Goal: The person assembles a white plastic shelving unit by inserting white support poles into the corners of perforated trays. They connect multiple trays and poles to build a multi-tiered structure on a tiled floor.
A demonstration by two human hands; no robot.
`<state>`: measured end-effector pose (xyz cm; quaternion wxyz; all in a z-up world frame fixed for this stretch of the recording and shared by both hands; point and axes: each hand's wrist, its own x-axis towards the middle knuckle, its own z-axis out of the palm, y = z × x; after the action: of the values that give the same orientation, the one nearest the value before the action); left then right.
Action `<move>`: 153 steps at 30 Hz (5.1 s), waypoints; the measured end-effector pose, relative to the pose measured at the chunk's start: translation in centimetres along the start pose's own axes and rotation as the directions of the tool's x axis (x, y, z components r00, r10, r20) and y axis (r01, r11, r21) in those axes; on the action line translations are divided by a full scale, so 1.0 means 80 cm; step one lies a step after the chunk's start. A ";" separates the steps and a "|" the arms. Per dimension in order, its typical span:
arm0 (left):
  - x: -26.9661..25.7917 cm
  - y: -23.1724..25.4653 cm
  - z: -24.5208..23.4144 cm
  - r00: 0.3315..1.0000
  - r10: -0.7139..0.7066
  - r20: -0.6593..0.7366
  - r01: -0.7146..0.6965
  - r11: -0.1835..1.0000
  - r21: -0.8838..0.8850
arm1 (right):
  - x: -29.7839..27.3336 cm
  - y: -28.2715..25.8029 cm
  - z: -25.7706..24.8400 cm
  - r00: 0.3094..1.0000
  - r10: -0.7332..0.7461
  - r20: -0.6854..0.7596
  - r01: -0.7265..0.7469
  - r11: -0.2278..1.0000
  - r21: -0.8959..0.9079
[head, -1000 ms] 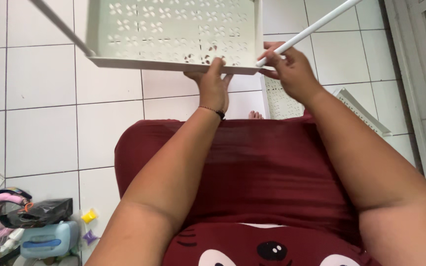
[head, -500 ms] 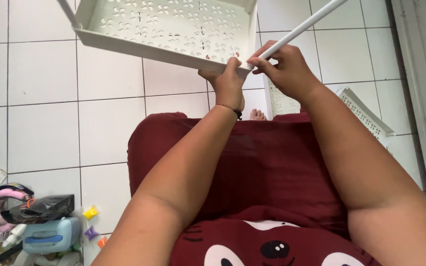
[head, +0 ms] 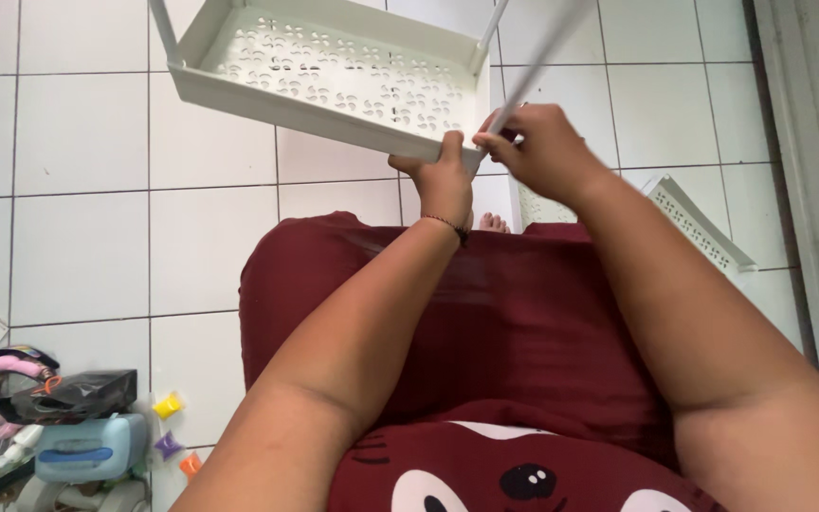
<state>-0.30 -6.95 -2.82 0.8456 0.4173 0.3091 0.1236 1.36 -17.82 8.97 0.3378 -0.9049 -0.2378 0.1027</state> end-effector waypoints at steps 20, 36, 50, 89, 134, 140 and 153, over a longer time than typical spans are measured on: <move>0.070 0.054 -0.033 0.976 0.036 0.215 -0.011 0.993 -0.116 | -0.081 0.065 -0.108 0.944 -0.042 -0.328 0.179 0.898 0.402; 0.066 0.046 -0.053 0.956 0.119 0.269 -0.127 0.992 0.013 | -0.058 0.076 -0.102 0.862 -0.197 -0.467 0.407 0.818 0.406; 0.035 0.027 -0.036 0.904 0.164 0.395 -0.274 0.931 0.241 | -0.049 -0.009 -0.091 0.965 -0.181 -0.191 0.216 0.960 0.180; 0.119 0.009 -0.079 0.957 -0.009 -0.291 0.088 0.962 0.260 | 0.020 0.090 0.007 0.978 0.204 0.032 -0.206 0.956 0.210; 0.267 -0.065 -0.120 0.964 0.183 0.194 -0.186 -0.061 0.981 | 0.077 0.381 0.118 0.908 0.413 0.066 -0.413 0.911 -0.023; 0.254 -0.059 -0.120 0.988 0.037 0.153 -0.150 -0.056 0.987 | 0.073 0.381 0.136 0.925 0.378 0.042 -0.351 0.891 -0.288; 0.293 0.017 -0.058 0.960 -0.252 -0.119 0.093 -0.111 0.989 | 0.091 0.402 0.095 0.779 0.623 0.074 -0.610 0.779 -0.146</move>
<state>15.08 7.72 -13.73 0.2883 0.8645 0.3044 -0.2772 16.64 -31.08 -18.13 0.2188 -0.9427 0.0466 0.2474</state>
